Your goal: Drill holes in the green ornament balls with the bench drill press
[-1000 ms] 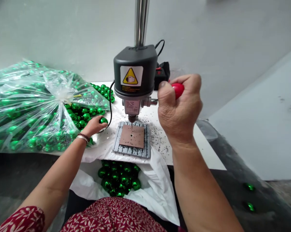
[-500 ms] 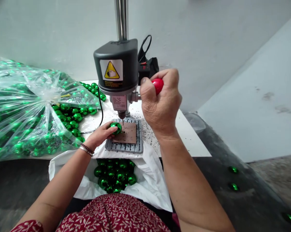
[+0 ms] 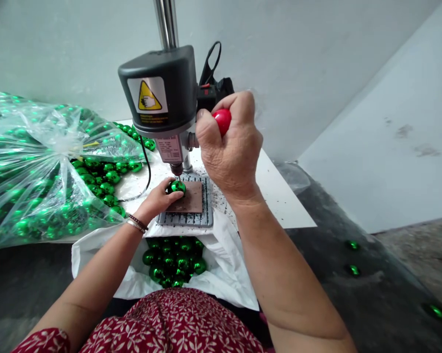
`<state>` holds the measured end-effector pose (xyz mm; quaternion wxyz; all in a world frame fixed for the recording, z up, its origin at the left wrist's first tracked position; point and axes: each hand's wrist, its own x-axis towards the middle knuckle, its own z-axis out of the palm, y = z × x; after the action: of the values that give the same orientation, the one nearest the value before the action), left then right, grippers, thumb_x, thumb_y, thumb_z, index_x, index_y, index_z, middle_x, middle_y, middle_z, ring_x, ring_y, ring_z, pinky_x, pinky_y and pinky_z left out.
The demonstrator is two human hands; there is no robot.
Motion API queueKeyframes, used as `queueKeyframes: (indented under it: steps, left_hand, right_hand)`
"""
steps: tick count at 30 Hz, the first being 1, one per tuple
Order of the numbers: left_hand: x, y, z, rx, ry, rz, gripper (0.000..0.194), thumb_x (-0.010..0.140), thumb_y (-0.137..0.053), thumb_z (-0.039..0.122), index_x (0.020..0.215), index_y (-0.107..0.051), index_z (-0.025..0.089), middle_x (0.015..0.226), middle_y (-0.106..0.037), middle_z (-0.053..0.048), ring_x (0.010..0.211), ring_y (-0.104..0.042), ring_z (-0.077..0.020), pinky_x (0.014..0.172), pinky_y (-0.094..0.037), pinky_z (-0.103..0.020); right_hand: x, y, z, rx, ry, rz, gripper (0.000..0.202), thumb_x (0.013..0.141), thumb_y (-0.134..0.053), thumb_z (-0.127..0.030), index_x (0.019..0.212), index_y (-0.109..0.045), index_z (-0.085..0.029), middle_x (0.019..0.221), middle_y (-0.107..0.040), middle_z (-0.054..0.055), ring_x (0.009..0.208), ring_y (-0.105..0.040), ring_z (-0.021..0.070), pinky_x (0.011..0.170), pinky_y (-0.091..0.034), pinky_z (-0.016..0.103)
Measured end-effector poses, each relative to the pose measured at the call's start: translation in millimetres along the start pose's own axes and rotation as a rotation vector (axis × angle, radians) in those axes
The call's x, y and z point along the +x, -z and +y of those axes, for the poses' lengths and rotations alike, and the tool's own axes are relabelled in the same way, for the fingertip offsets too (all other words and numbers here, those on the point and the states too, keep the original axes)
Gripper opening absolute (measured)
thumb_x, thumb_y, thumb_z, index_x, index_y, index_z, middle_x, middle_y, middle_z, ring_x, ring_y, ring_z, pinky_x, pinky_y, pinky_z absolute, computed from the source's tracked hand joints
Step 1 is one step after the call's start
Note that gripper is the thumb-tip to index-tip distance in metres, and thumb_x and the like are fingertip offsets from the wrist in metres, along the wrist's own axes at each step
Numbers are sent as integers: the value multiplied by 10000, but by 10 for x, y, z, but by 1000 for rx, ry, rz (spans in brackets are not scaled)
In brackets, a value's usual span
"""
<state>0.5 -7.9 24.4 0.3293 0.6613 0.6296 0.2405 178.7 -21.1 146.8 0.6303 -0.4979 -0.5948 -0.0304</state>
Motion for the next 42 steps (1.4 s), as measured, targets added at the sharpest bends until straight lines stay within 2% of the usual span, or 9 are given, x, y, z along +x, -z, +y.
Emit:
queueKeyframes:
  steps: [4,9,15,20,23,27,32,42]
  left_hand:
    - [-31,-33,53,72,-28,-13,600,758,-711,320,1325,-567,182,1180,-690,-77,1072,-636,-243,982,-473,-347]
    - [-32,-103,34,108,-104,-11,641,733,-728,287,1346,-567,190,1281,-650,-93,1176,-602,-262,1045,-449,-369]
    - [19,-143,-10,-3,-61,-40,693,712,-749,302,1372,-564,200,1239,-677,-74,1104,-637,-247,1014,-476,-366]
    - [14,-175,-26,-31,-45,-5,664,704,-758,307,1342,-593,228,1235,-687,-46,1113,-643,-239,997,-487,-336]
    - [18,-199,-54,-19,-47,4,656,704,-759,313,1333,-597,223,1239,-692,-53,1128,-643,-243,1006,-486,-341]
    - [35,-225,-97,-22,-64,9,663,702,-766,323,1335,-588,234,1252,-690,-46,1146,-637,-238,1021,-475,-343]
    - [43,-233,-117,-25,-71,6,593,706,-764,340,1273,-623,233,1164,-713,-36,1086,-656,-236,965,-495,-325]
    - [32,-245,-147,-40,-98,6,496,715,-754,338,1193,-653,248,1045,-712,-12,994,-659,-216,904,-501,-299]
  right_hand:
    - [-2,9,-15,6,-8,0,173,869,-558,-249,851,-401,-178,778,-437,-45,687,-424,26,700,-442,184]
    - [-10,4,-12,7,13,28,151,865,-541,-258,844,-417,-175,775,-458,-40,688,-424,28,679,-438,182]
    - [-43,12,7,-7,3,41,176,846,-572,-297,840,-451,-170,777,-484,-27,699,-439,41,653,-425,180]
    - [-107,22,36,3,33,62,177,835,-569,-323,853,-466,-180,759,-509,-35,658,-426,44,610,-404,188]
    - [-141,29,51,31,61,78,172,829,-570,-317,828,-452,-193,716,-485,-45,623,-413,45,594,-387,203]
    - [-196,58,66,11,57,28,143,836,-545,-282,796,-427,-213,667,-432,-54,587,-400,56,589,-381,225]
    - [-293,77,90,-59,30,15,115,840,-513,-283,776,-438,-224,657,-450,-47,579,-423,74,595,-395,249]
    - [-545,20,194,-83,146,143,93,857,-516,-277,804,-477,-212,664,-487,-37,585,-458,75,586,-399,236]
